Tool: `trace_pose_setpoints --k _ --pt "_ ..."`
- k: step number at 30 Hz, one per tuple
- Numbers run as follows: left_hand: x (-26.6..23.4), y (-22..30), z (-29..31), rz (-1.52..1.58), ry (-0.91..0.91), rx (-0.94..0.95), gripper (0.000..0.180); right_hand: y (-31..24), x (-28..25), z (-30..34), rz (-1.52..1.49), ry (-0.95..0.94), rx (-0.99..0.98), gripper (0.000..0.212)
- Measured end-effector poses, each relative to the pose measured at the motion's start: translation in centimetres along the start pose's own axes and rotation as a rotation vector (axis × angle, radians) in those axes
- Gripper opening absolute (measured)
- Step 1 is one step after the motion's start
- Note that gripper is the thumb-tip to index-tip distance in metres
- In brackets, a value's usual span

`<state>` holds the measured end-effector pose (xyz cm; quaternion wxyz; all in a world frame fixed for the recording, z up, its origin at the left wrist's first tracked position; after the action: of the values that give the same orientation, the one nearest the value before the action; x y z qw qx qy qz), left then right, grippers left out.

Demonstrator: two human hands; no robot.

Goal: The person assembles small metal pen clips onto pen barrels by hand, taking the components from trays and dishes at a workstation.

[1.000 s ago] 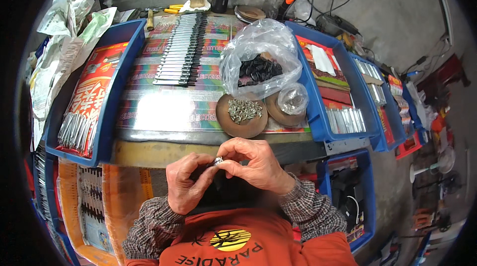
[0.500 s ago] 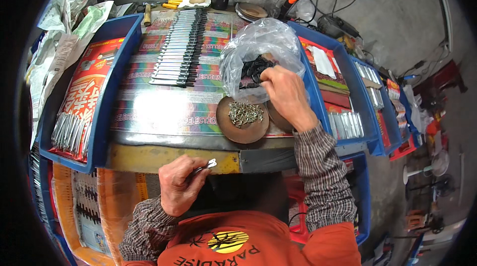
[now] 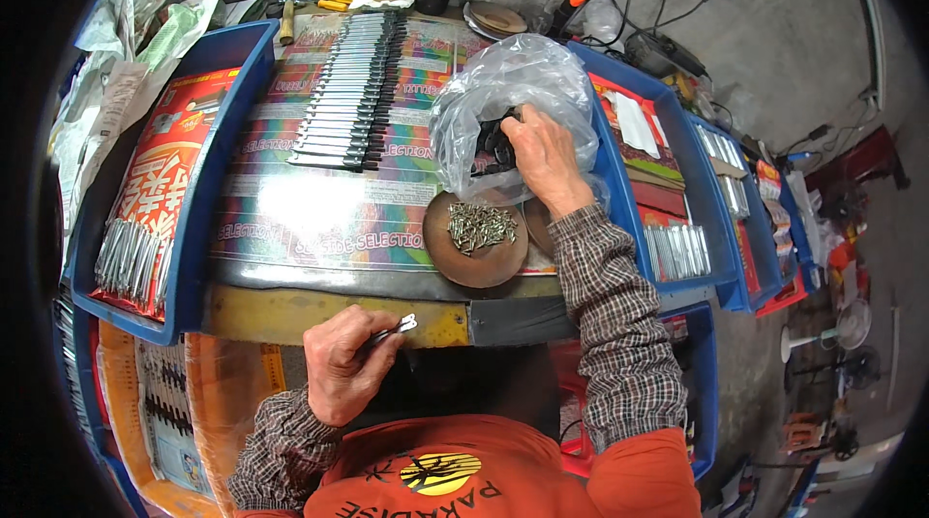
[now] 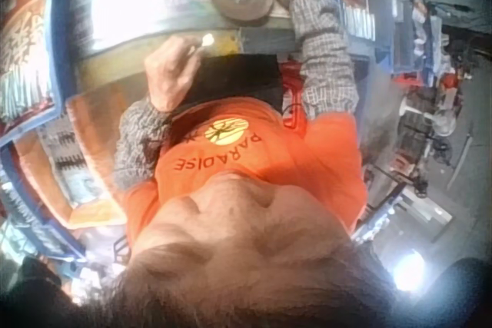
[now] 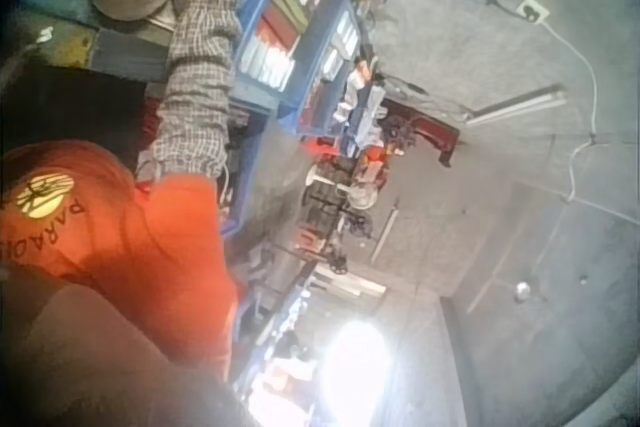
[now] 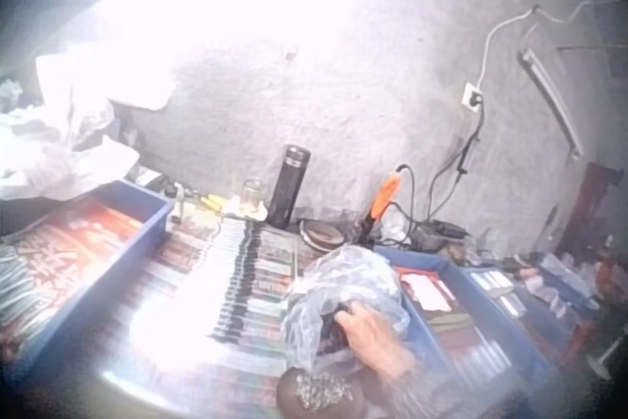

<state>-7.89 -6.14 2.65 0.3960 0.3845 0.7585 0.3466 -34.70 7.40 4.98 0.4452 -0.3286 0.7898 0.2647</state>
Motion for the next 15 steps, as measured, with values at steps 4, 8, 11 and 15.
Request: trace_pose_setpoints --k 4,8,11,15 --pt "0.2 -0.1 0.1 -0.017 -0.012 -0.01 0.016 0.1 0.1 0.2 0.016 -0.001 0.009 0.006" --pt "0.2 0.3 0.2 -0.003 -0.003 -0.01 0.016 -0.3 -2.0 0.8 -0.126 0.066 0.082 0.01" --pt "0.2 0.4 0.3 -0.02 -0.011 -0.015 0.015 -1.2 -4.3 1.9 -0.456 0.099 0.171 0.015" --pt "0.4 0.8 0.5 -0.008 -0.006 -0.002 0.014 -3.7 -6.9 5.0 -0.84 0.083 0.351 0.019"
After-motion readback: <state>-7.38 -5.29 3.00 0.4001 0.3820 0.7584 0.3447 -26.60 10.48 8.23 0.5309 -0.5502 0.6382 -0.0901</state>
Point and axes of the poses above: each hand's wrist, its own z-axis away from the middle knuckle, its own x-axis out of the palm, y = z × x, the point moved 6 cm from there along -z, towards the middle knuckle, and after that the axes turned 1 degree about y, right-handed, at the moved point
